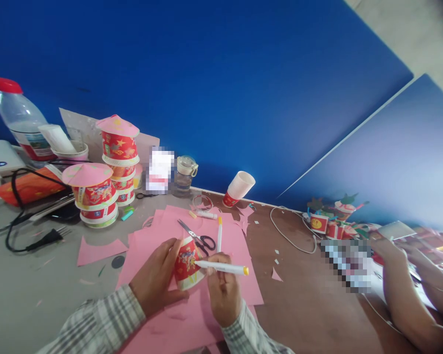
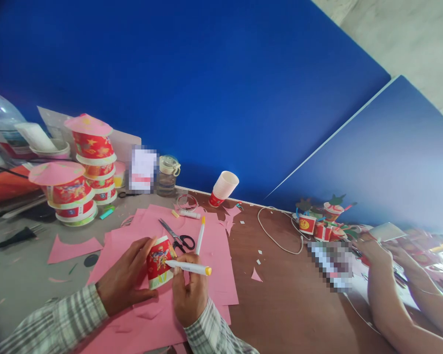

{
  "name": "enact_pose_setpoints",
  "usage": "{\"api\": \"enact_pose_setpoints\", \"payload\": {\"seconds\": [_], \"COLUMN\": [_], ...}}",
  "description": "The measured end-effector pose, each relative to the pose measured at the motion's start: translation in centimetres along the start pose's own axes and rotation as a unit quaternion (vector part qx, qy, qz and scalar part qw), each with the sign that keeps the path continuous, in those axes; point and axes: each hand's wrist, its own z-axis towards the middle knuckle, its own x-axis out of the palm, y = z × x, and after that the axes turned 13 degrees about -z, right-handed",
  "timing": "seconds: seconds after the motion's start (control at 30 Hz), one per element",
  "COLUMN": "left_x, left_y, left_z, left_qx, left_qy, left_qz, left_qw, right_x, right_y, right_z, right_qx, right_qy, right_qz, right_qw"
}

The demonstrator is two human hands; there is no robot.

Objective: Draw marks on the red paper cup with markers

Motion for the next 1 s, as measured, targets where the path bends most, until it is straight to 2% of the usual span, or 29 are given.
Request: {"api": "enact_pose_setpoints", "payload": {"seconds": [0.5,1.0], "left_x": [-0.02,0.01], "left_y": [0.04,0.10], "left_z": [-0.03,-0.10], "left_qx": [0.011,0.001], "left_qy": [-0.004,-0.002], "left_qz": [0.010,-0.012], "left_qw": [1.000,1.000], "right_x": [-0.07,-0.09], "right_y": [-0.56,-0.56], "right_z": [-0.30,-0.20], "right_qx": [0.001,0.007], "right_qy": [0.009,-0.013], "right_qz": [0.024,-0.006], "right_qw": [1.000,1.000]}}
